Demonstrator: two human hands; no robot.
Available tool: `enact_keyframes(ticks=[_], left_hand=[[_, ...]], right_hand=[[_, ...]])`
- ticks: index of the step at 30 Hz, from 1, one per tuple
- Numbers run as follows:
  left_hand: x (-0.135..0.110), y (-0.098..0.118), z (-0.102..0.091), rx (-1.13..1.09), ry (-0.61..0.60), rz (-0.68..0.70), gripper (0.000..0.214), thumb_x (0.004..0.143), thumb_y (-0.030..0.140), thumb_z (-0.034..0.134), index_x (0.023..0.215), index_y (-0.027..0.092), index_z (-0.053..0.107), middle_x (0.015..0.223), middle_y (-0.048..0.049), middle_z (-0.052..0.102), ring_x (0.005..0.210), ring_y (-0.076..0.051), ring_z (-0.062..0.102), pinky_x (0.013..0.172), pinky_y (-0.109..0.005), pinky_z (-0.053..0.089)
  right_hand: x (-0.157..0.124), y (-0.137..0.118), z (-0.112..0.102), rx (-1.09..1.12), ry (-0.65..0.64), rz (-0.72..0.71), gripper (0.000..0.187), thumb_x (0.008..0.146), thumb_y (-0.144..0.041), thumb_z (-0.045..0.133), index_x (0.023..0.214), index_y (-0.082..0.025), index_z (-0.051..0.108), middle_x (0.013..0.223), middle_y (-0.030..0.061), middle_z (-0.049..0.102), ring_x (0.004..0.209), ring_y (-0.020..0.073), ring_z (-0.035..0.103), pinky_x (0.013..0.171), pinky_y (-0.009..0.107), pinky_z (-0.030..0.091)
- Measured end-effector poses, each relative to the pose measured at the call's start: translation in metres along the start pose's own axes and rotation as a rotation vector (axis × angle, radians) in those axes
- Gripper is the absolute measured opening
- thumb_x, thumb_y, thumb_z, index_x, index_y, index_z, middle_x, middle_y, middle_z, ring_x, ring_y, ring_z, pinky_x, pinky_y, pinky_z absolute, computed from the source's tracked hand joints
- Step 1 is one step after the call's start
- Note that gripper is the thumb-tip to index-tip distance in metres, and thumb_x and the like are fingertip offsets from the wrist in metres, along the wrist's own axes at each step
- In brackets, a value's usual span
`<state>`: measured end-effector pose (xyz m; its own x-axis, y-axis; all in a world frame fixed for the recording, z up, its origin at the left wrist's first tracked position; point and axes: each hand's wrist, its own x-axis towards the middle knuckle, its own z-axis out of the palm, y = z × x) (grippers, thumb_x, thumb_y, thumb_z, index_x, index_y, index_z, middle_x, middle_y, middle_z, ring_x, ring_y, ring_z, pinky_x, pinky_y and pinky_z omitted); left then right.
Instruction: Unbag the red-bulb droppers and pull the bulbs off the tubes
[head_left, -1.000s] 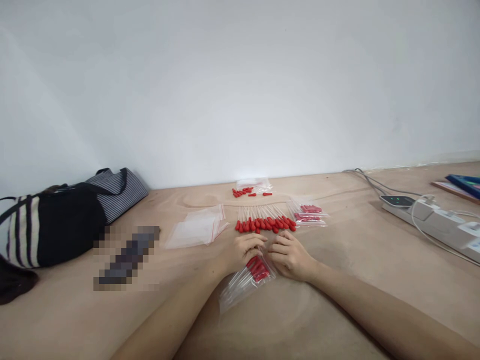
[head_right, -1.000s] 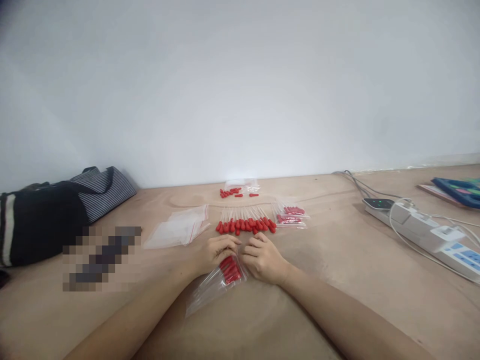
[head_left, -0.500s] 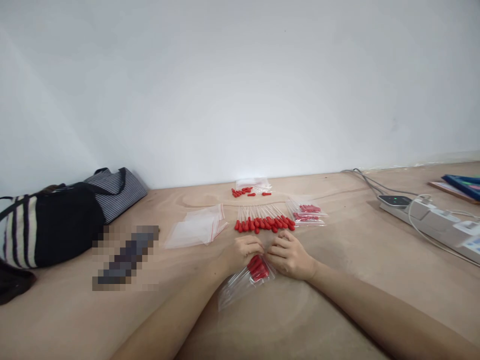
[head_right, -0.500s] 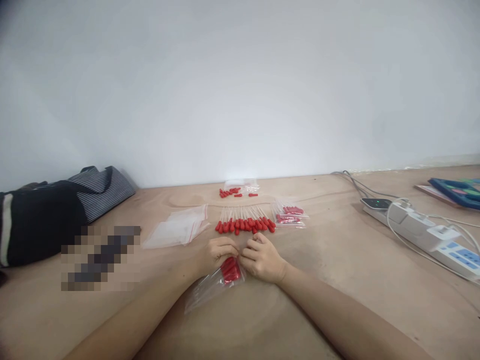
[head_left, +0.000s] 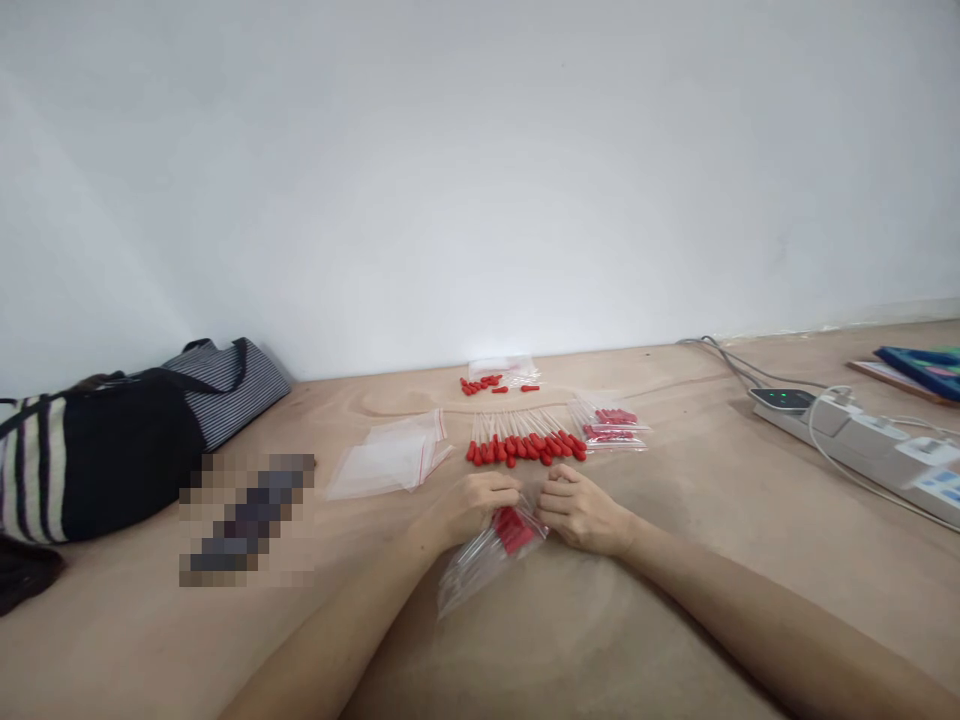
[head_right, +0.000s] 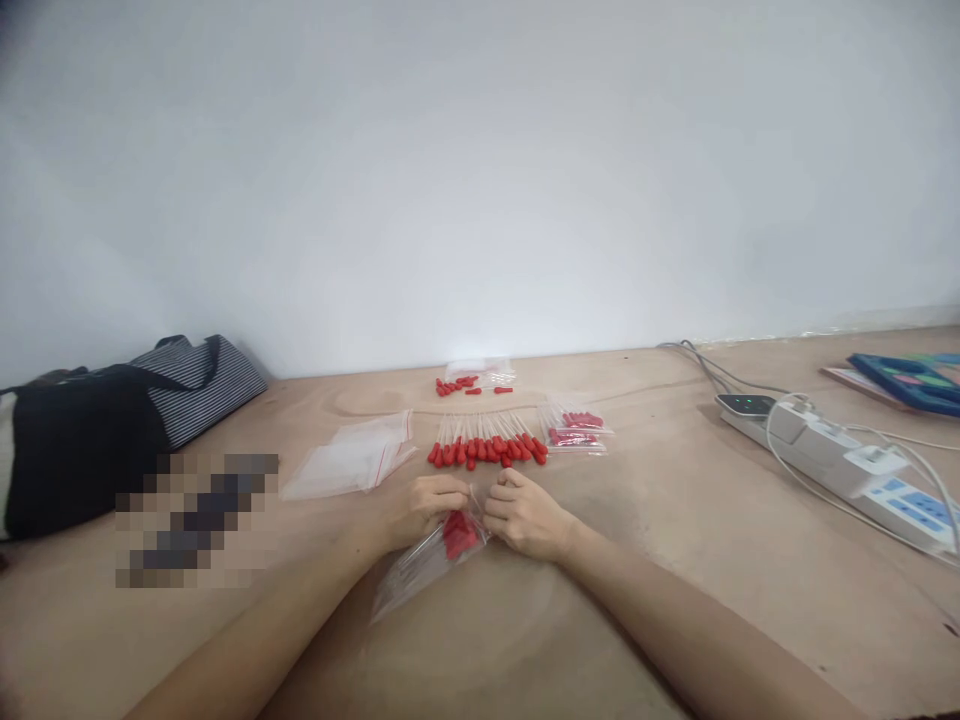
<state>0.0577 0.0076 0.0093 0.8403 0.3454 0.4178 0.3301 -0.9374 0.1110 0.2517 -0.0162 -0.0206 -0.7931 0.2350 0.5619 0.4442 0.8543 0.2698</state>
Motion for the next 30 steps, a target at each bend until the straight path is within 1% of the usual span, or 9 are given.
enact_keyframes(ticks=[2,4,6,8,13,17,22,26,30], left_hand=[[-0.004,0.002,-0.004,-0.058,-0.036,-0.046,0.027,0.083,0.010,0.034,0.079,0.020,0.059,0.092,-0.0004,0.063,0.083,-0.011,0.057,0.075,-0.021,0.046],[-0.013,0.007,-0.009,-0.122,-0.073,-0.178,0.024,0.084,0.017,0.039,0.101,0.021,0.055,0.115,-0.0045,0.054,0.102,-0.015,0.052,0.086,-0.029,0.044],[-0.028,0.016,-0.012,-0.158,-0.110,-0.333,0.042,0.083,0.029,0.046,0.124,0.023,0.039,0.132,-0.0079,0.039,0.118,-0.021,0.040,0.095,-0.037,0.038],[-0.043,0.025,-0.014,-0.170,-0.169,-0.410,0.065,0.079,0.041,0.050,0.134,0.022,0.022,0.138,-0.0107,0.030,0.124,-0.025,0.031,0.099,-0.042,0.032],[-0.060,0.037,-0.018,-0.180,-0.261,-0.518,0.072,0.080,0.046,0.046,0.137,0.021,0.011,0.139,-0.0106,0.027,0.127,-0.028,0.025,0.102,-0.047,0.025],[-0.053,0.034,-0.022,-0.243,-0.298,-0.518,0.072,0.079,0.048,0.047,0.137,0.021,0.013,0.138,-0.0107,0.029,0.126,-0.030,0.026,0.101,-0.049,0.025],[-0.057,0.024,-0.018,-0.321,-0.341,-0.535,0.090,0.068,0.055,0.057,0.137,0.022,0.009,0.140,-0.0108,0.025,0.128,-0.035,0.018,0.098,-0.053,0.026],[-0.061,0.022,-0.013,-0.352,-0.327,-0.561,0.088,0.069,0.054,0.057,0.137,0.024,0.011,0.139,-0.0093,0.028,0.128,-0.034,0.015,0.099,-0.053,0.025],[-0.055,0.024,-0.017,-0.386,-0.319,-0.609,0.090,0.066,0.054,0.060,0.137,0.023,0.014,0.135,-0.0080,0.036,0.128,-0.031,0.018,0.102,-0.049,0.021]], right_hand=[[-0.003,0.001,-0.006,0.039,-0.004,0.051,0.031,0.086,-0.012,0.032,0.060,-0.018,0.048,0.058,-0.0011,0.047,0.062,0.0113,0.037,0.068,0.028,0.028],[-0.005,0.001,-0.011,0.101,-0.033,0.122,0.023,0.083,-0.016,0.038,0.065,-0.018,0.053,0.062,0.0002,0.050,0.066,0.0123,0.040,0.069,0.029,0.030],[-0.006,0.000,-0.017,0.218,-0.070,0.212,0.013,0.078,-0.021,0.045,0.075,-0.019,0.058,0.071,0.0024,0.054,0.071,0.0139,0.043,0.070,0.030,0.031],[-0.006,-0.001,-0.021,0.394,-0.096,0.284,0.019,0.074,-0.024,0.048,0.088,-0.019,0.060,0.083,0.0045,0.057,0.076,0.0154,0.045,0.072,0.032,0.034],[0.000,-0.001,-0.023,0.827,-0.119,0.408,0.028,0.083,-0.021,0.036,0.083,-0.018,0.064,0.087,0.0051,0.060,0.082,0.0146,0.052,0.078,0.032,0.038],[0.005,-0.003,-0.018,0.990,-0.122,0.545,0.022,0.081,-0.022,0.043,0.078,-0.017,0.064,0.080,0.0040,0.062,0.078,0.0142,0.055,0.072,0.028,0.041],[0.002,-0.008,-0.010,1.236,-0.152,0.722,0.026,0.079,-0.030,0.051,0.099,-0.018,0.061,0.075,0.0013,0.062,0.067,0.0119,0.054,0.062,0.023,0.042],[0.005,-0.010,-0.008,1.250,-0.197,0.817,0.048,0.068,-0.037,0.063,0.111,-0.018,0.054,0.064,-0.0037,0.056,0.053,0.0074,0.045,0.052,0.019,0.036],[0.014,-0.012,-0.009,1.129,-0.217,0.730,0.045,0.062,-0.041,0.068,0.099,-0.016,0.060,0.061,-0.0048,0.048,0.052,0.0068,0.040,0.050,0.018,0.033]])
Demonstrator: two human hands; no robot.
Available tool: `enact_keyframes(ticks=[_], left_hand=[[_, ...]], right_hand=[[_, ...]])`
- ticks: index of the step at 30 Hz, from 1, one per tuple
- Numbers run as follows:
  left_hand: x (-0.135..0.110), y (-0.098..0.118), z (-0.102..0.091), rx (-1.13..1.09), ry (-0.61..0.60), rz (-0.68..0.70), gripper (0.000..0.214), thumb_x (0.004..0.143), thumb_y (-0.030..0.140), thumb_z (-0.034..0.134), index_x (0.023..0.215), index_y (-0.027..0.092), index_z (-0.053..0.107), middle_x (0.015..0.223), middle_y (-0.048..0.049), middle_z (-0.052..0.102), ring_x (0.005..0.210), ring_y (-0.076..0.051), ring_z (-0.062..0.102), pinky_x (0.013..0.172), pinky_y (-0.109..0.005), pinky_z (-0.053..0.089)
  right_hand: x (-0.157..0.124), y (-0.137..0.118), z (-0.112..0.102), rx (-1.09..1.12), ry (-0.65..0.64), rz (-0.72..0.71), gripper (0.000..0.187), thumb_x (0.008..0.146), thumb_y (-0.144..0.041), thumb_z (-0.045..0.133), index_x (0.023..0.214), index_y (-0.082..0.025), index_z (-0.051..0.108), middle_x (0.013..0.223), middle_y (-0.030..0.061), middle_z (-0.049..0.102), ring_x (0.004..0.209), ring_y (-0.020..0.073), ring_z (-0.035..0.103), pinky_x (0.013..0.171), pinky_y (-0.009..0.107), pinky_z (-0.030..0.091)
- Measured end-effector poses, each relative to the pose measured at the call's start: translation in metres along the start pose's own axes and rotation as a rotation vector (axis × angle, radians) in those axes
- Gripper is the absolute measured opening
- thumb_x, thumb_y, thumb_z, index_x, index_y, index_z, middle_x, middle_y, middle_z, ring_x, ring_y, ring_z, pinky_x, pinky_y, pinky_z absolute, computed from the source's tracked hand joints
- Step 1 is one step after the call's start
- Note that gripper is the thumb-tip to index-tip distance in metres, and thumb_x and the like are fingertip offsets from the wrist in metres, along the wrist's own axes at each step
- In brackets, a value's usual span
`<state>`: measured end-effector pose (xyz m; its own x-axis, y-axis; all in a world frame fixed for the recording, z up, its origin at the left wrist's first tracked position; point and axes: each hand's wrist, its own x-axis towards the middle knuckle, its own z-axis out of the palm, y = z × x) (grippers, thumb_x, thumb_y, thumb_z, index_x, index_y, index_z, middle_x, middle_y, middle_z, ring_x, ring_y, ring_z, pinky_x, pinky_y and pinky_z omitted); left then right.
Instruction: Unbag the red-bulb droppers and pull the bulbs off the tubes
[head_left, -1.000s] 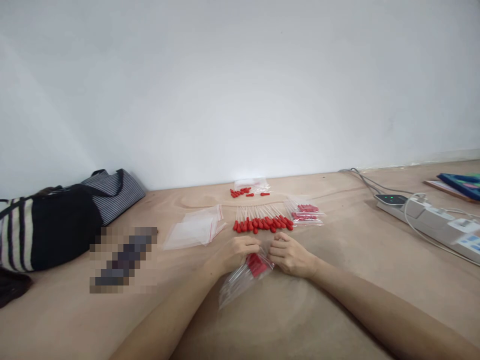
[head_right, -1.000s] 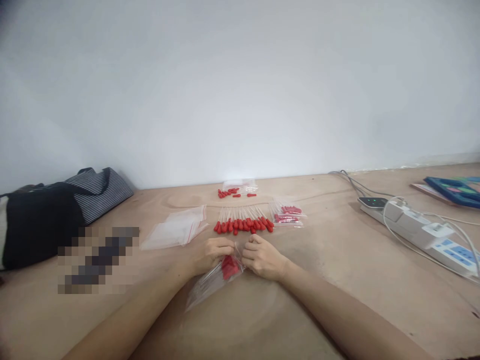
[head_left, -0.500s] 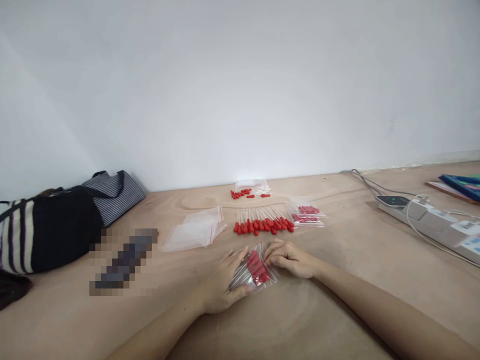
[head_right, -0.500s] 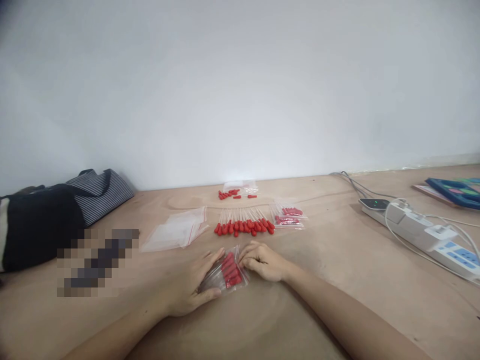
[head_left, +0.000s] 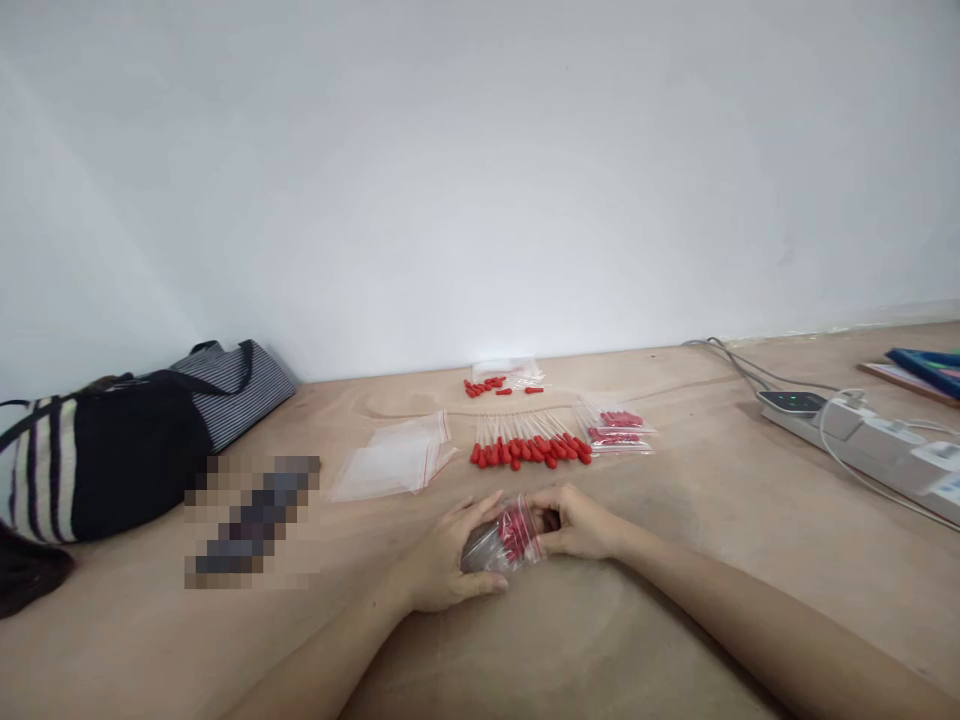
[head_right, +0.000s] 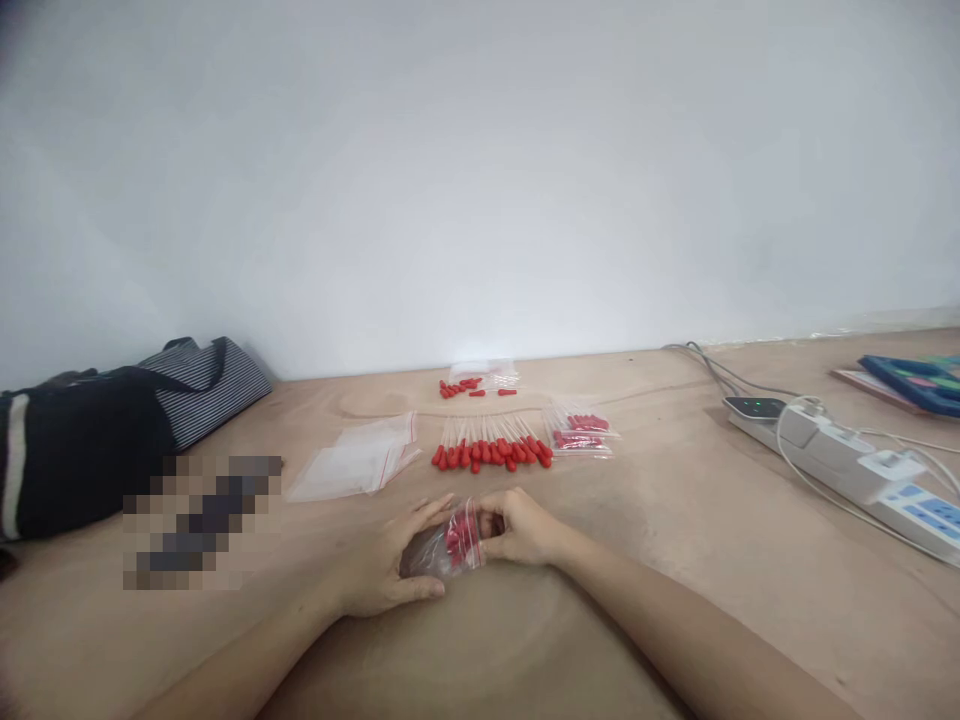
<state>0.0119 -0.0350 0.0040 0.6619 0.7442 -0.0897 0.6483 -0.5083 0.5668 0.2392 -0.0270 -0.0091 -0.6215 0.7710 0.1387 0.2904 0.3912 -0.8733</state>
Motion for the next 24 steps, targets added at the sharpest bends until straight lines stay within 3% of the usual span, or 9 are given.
enact_keyframes(ticks=[5,9,12,17,20,24], left_hand=[[-0.001,0.011,-0.009,-0.017,0.029,-0.035,0.085,0.063,0.052,0.064,0.133,0.022,0.027,0.135,-0.0083,0.037,0.123,-0.030,0.031,0.101,-0.044,0.027],[-0.001,0.013,-0.011,-0.017,0.048,-0.036,0.082,0.062,0.051,0.064,0.131,0.022,0.031,0.132,-0.0077,0.041,0.120,-0.029,0.036,0.099,-0.044,0.030],[-0.001,0.013,-0.011,0.003,0.028,-0.050,0.079,0.064,0.052,0.062,0.130,0.022,0.033,0.134,-0.0079,0.039,0.121,-0.029,0.034,0.100,-0.045,0.028],[0.000,0.010,-0.011,-0.022,0.022,-0.012,0.074,0.065,0.050,0.063,0.129,0.024,0.035,0.132,-0.0066,0.042,0.120,-0.028,0.037,0.100,-0.044,0.028],[0.000,0.010,-0.011,-0.036,0.039,0.014,0.069,0.066,0.049,0.062,0.126,0.026,0.039,0.129,-0.0055,0.045,0.118,-0.027,0.039,0.100,-0.045,0.027],[-0.002,0.011,-0.011,-0.025,0.061,0.019,0.066,0.068,0.048,0.062,0.125,0.024,0.040,0.128,-0.0061,0.046,0.116,-0.026,0.042,0.099,-0.042,0.031]], right_hand=[[0.001,-0.005,0.003,-0.188,0.155,-0.106,0.032,0.057,-0.035,0.072,0.078,-0.015,0.060,0.075,-0.0003,0.052,0.064,0.0102,0.047,0.056,0.019,0.036],[-0.002,-0.010,0.004,-0.200,0.092,-0.083,0.028,0.062,-0.027,0.067,0.085,-0.016,0.057,0.072,-0.0013,0.056,0.060,0.0095,0.047,0.053,0.019,0.036],[-0.002,-0.014,0.005,-0.200,0.029,-0.132,0.023,0.068,-0.027,0.062,0.089,-0.017,0.060,0.080,0.0015,0.061,0.067,0.0116,0.052,0.061,0.020,0.039],[0.000,-0.010,0.007,-0.053,0.049,-0.137,0.022,0.075,-0.028,0.056,0.092,-0.017,0.064,0.083,0.0035,0.064,0.075,0.0139,0.057,0.068,0.023,0.043],[-0.001,-0.002,-0.004,0.069,0.054,-0.090,0.023,0.072,-0.030,0.060,0.090,-0.017,0.066,0.082,0.0039,0.065,0.072,0.0136,0.057,0.066,0.023,0.044],[-0.013,0.009,-0.038,0.211,0.037,0.108,0.024,0.066,-0.033,0.065,0.082,-0.014,0.068,0.060,0.0003,0.061,0.049,0.0075,0.049,0.046,0.019,0.038]])
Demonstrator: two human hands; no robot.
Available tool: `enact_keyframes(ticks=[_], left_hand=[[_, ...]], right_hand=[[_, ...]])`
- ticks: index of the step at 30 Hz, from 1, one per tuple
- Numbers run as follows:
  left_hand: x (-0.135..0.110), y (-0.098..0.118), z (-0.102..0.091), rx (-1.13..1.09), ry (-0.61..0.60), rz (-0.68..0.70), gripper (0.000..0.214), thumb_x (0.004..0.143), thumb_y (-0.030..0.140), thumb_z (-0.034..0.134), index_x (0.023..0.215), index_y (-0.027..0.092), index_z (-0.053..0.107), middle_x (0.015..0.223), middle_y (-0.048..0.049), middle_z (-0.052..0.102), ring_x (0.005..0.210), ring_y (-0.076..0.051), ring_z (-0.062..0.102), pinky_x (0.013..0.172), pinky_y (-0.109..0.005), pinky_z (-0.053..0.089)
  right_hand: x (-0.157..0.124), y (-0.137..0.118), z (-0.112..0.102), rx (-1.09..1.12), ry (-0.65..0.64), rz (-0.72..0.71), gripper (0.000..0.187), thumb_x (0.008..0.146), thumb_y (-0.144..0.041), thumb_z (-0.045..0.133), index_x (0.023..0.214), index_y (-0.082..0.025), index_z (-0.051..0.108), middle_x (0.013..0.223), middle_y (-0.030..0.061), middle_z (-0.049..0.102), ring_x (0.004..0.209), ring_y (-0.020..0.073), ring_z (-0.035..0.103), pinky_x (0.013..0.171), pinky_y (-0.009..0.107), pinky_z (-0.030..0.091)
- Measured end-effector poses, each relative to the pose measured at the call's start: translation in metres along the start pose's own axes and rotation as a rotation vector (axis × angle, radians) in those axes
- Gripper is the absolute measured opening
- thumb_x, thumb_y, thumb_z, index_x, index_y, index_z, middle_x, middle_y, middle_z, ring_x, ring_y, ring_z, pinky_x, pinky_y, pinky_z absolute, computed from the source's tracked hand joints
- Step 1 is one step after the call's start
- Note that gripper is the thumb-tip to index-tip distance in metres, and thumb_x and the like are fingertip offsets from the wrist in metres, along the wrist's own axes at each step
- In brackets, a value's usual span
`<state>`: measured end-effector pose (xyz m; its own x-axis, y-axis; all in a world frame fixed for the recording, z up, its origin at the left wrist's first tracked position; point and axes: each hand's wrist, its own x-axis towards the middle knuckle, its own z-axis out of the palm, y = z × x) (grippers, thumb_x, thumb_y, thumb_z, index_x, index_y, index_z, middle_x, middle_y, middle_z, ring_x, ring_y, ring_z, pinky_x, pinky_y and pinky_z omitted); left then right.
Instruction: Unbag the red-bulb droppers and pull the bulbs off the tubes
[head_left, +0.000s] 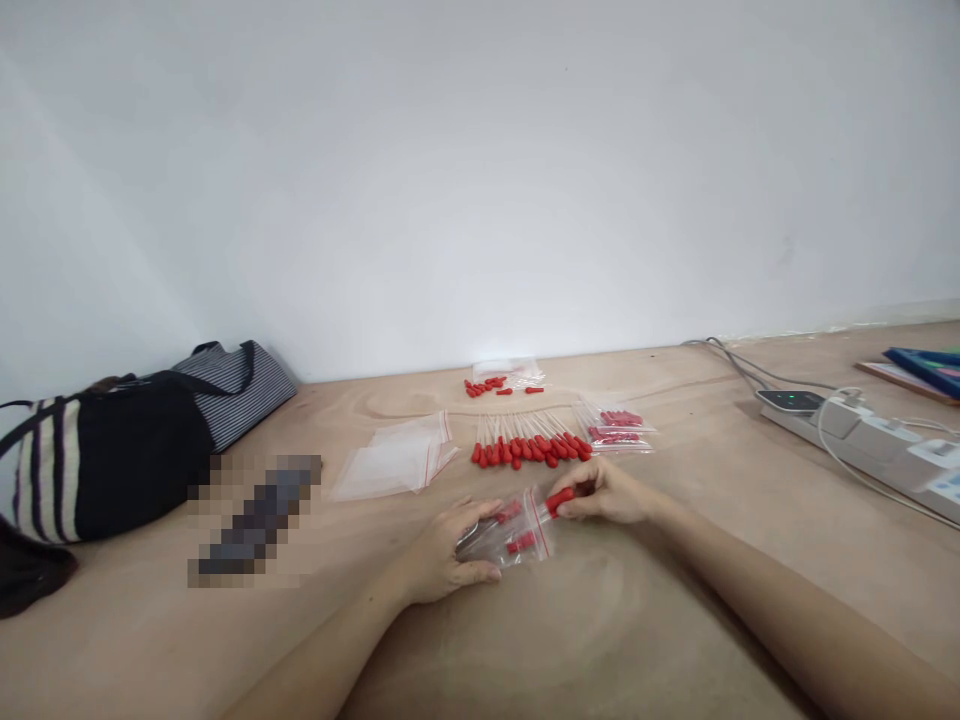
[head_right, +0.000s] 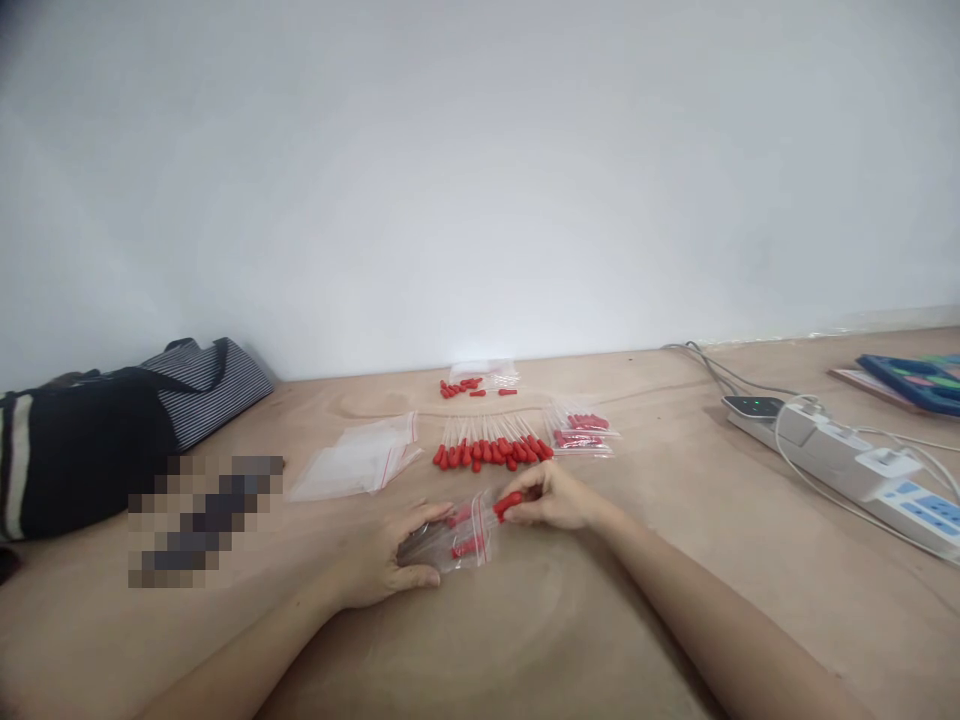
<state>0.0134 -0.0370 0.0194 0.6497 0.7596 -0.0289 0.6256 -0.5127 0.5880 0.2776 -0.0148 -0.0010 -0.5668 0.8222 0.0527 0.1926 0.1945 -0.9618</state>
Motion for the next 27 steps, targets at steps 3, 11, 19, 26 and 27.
enact_keyframes(ticks=[3,11,19,26,27], left_hand=[[-0.001,-0.002,0.000,-0.027,0.015,0.005,0.066,0.067,0.047,0.063,0.125,0.024,0.041,0.128,-0.0062,0.046,0.116,-0.025,0.042,0.097,-0.040,0.034],[0.005,-0.007,0.002,-0.100,0.479,0.105,0.028,0.079,0.037,0.051,0.099,0.020,0.063,0.104,-0.0079,0.060,0.099,-0.021,0.053,0.089,-0.037,0.041],[0.050,0.027,0.023,-0.997,0.430,-0.269,0.038,0.069,0.046,0.062,0.089,0.014,0.062,0.066,-0.0003,0.059,0.051,-0.008,0.050,0.052,-0.021,0.041],[0.068,0.012,0.001,-0.799,0.500,-0.419,0.030,0.075,0.043,0.053,0.066,0.013,0.055,0.055,0.0035,0.051,0.046,-0.005,0.043,0.046,-0.017,0.034],[0.069,0.003,-0.011,-0.759,0.474,-0.445,0.030,0.072,0.041,0.056,0.062,0.013,0.054,0.050,0.0044,0.049,0.043,-0.005,0.041,0.044,-0.018,0.031]], right_hand=[[-0.014,-0.003,-0.032,0.014,0.073,0.045,0.024,0.062,-0.033,0.068,0.077,-0.016,0.069,0.059,-0.0001,0.061,0.048,0.0068,0.048,0.046,0.019,0.038],[-0.027,-0.011,-0.066,0.124,0.445,0.018,0.021,0.056,-0.030,0.072,0.072,-0.017,0.070,0.056,-0.0005,0.060,0.046,0.0066,0.047,0.046,0.020,0.041],[0.016,-0.015,0.037,0.329,0.617,0.018,0.033,0.056,-0.040,0.070,0.078,-0.014,0.069,0.058,0.0006,0.062,0.044,0.0069,0.046,0.046,0.022,0.041],[0.015,-0.010,0.055,0.123,0.503,-0.053,0.047,0.061,-0.042,0.067,0.099,-0.015,0.063,0.062,0.0001,0.061,0.052,0.0091,0.048,0.052,0.023,0.040],[0.014,-0.008,0.050,0.086,0.519,-0.043,0.047,0.062,-0.042,0.066,0.099,-0.014,0.062,0.060,-0.0004,0.059,0.051,0.0088,0.047,0.050,0.023,0.039]])
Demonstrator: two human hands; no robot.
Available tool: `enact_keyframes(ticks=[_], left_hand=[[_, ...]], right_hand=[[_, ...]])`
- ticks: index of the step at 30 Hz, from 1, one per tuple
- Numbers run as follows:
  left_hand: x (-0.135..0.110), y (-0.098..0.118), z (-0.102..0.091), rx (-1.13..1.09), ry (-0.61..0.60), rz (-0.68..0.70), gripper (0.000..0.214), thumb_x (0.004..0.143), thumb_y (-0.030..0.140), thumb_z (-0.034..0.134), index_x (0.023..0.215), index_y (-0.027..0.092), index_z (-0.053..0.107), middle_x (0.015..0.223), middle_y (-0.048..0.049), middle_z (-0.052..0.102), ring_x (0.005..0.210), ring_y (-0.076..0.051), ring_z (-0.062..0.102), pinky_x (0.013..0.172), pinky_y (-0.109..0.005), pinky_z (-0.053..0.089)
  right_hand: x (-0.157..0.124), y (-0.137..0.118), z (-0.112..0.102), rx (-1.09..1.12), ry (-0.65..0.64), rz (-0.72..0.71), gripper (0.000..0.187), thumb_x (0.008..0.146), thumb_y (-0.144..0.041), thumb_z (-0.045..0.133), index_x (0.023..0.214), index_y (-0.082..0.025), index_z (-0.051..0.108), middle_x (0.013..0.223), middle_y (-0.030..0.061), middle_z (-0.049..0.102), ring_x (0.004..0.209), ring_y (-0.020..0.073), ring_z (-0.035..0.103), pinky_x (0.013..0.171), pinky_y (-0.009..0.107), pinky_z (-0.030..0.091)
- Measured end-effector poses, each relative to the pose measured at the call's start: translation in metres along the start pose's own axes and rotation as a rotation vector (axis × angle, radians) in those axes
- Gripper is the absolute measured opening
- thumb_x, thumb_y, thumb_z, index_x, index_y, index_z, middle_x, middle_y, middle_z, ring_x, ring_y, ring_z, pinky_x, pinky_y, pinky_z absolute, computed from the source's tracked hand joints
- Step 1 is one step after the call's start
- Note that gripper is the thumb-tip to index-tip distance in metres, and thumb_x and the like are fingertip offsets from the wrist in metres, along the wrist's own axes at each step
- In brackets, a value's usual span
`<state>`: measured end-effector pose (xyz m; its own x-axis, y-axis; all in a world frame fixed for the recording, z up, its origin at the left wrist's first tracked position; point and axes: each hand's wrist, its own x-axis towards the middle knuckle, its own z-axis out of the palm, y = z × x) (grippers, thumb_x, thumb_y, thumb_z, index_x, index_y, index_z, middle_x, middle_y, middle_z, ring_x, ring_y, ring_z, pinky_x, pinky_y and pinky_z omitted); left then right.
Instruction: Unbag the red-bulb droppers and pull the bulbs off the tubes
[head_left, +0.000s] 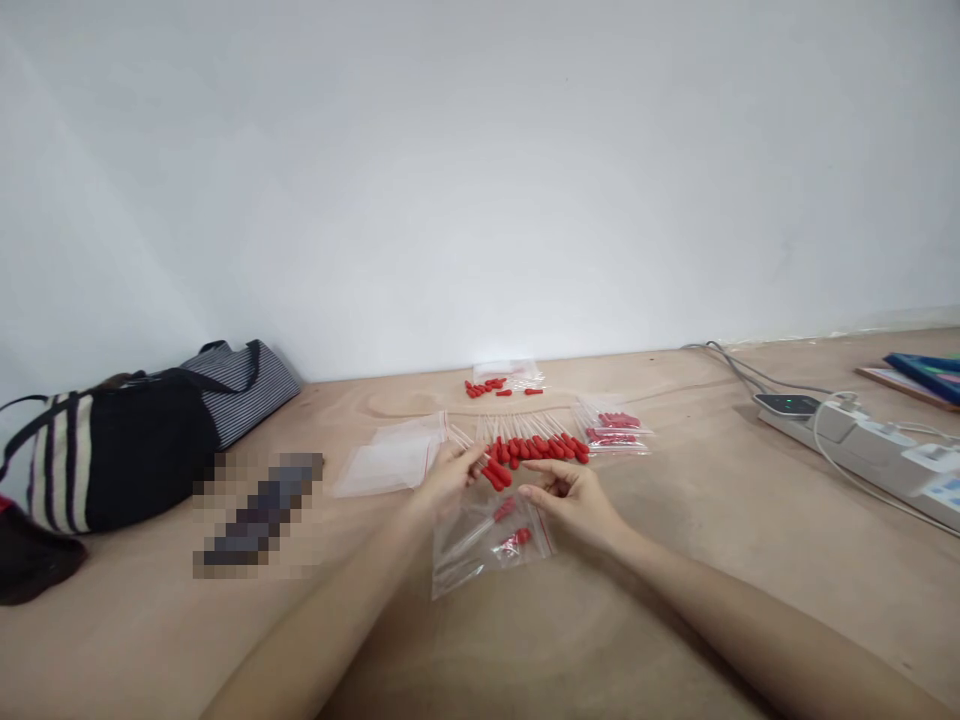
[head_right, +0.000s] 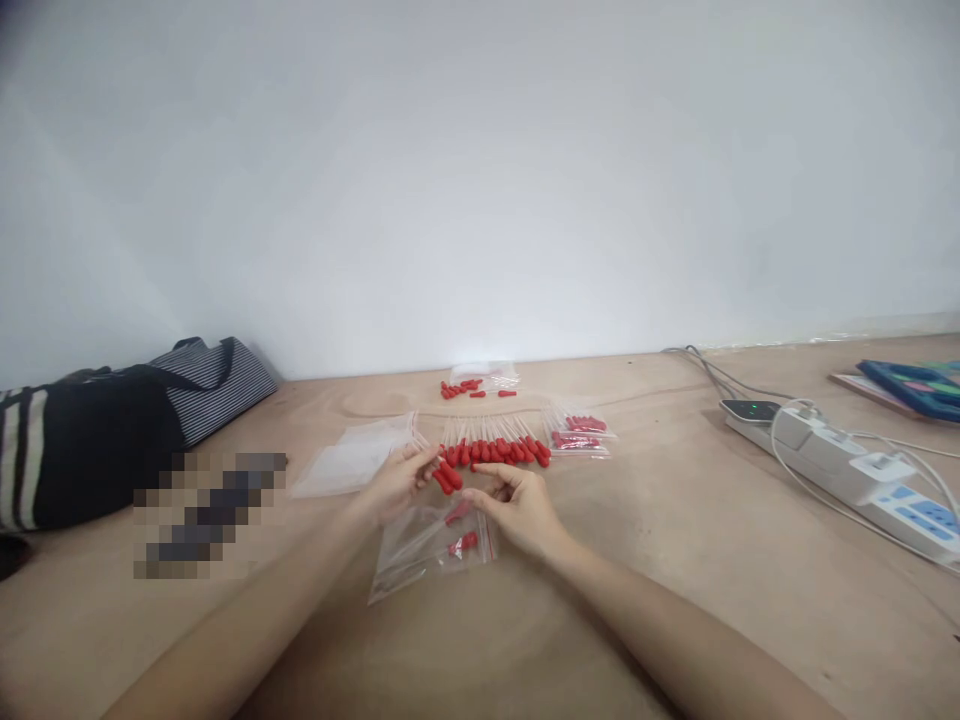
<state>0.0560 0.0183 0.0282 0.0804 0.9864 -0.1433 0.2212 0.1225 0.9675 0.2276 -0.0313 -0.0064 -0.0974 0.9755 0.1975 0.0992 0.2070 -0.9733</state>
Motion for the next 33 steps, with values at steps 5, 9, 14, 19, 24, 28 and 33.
enact_keyframes(ticks=[5,9,14,19,24,28,33], left_hand=[[0.049,0.013,-0.040,0.317,-0.072,-0.141,0.031,0.065,0.030,0.067,0.048,0.010,0.052,0.042,0.0038,0.046,0.040,-0.006,0.041,0.042,-0.019,0.030],[0.075,0.013,-0.035,0.540,-0.092,-0.237,0.024,0.079,0.030,0.056,0.089,0.008,0.058,0.086,-0.0062,0.060,0.074,-0.016,0.057,0.064,-0.030,0.047],[0.090,0.010,-0.025,0.703,-0.080,-0.256,0.031,0.084,0.030,0.049,0.110,0.014,0.049,0.110,-0.0073,0.052,0.093,-0.019,0.054,0.077,-0.039,0.047],[0.097,0.013,-0.030,0.821,-0.004,-0.174,0.029,0.081,0.031,0.053,0.103,0.011,0.054,0.104,-0.0080,0.056,0.090,-0.021,0.055,0.075,-0.037,0.047],[0.074,0.023,-0.031,0.889,0.115,0.041,0.021,0.067,0.028,0.066,0.077,0.009,0.064,0.088,-0.0124,0.064,0.092,-0.029,0.056,0.074,-0.033,0.043],[0.013,0.007,-0.034,0.874,0.040,0.303,0.026,0.079,0.032,0.050,0.099,0.019,0.059,0.106,-0.0054,0.060,0.102,-0.019,0.052,0.089,-0.028,0.037],[-0.055,-0.033,-0.039,0.890,-0.381,0.531,0.062,0.079,0.049,0.045,0.131,0.018,0.032,0.136,-0.0101,0.034,0.124,-0.026,0.030,0.102,-0.042,0.026]], right_hand=[[0.008,0.014,-0.016,-0.145,0.020,0.015,0.031,0.066,-0.040,0.060,0.081,-0.014,0.064,0.068,0.0039,0.063,0.058,0.0117,0.052,0.055,0.024,0.042],[0.005,0.017,-0.017,-0.301,-0.071,0.043,0.023,0.068,-0.034,0.057,0.077,-0.014,0.065,0.070,0.0044,0.065,0.058,0.0121,0.053,0.055,0.024,0.041],[0.002,0.015,-0.014,-0.344,-0.147,0.038,0.021,0.071,-0.030,0.053,0.078,-0.013,0.065,0.072,0.0044,0.066,0.060,0.0127,0.055,0.055,0.023,0.040],[0.001,0.016,-0.014,-0.321,-0.195,0.030,0.017,0.071,-0.025,0.053,0.076,-0.014,0.064,0.065,0.0019,0.063,0.054,0.0100,0.051,0.052,0.021,0.039],[0.000,0.016,-0.014,-0.289,-0.214,0.029,0.016,0.070,-0.025,0.054,0.075,-0.014,0.064,0.057,-0.0008,0.057,0.050,0.0077,0.045,0.049,0.020,0.036],[0.000,0.018,-0.014,-0.247,-0.243,0.023,0.020,0.072,-0.028,0.054,0.078,-0.014,0.066,0.059,0.0001,0.058,0.051,0.0081,0.046,0.049,0.020,0.036],[0.001,0.015,-0.014,-0.279,-0.290,-0.037,0.024,0.073,-0.031,0.056,0.089,-0.017,0.068,0.070,0.0019,0.058,0.056,0.0086,0.046,0.052,0.020,0.038]])
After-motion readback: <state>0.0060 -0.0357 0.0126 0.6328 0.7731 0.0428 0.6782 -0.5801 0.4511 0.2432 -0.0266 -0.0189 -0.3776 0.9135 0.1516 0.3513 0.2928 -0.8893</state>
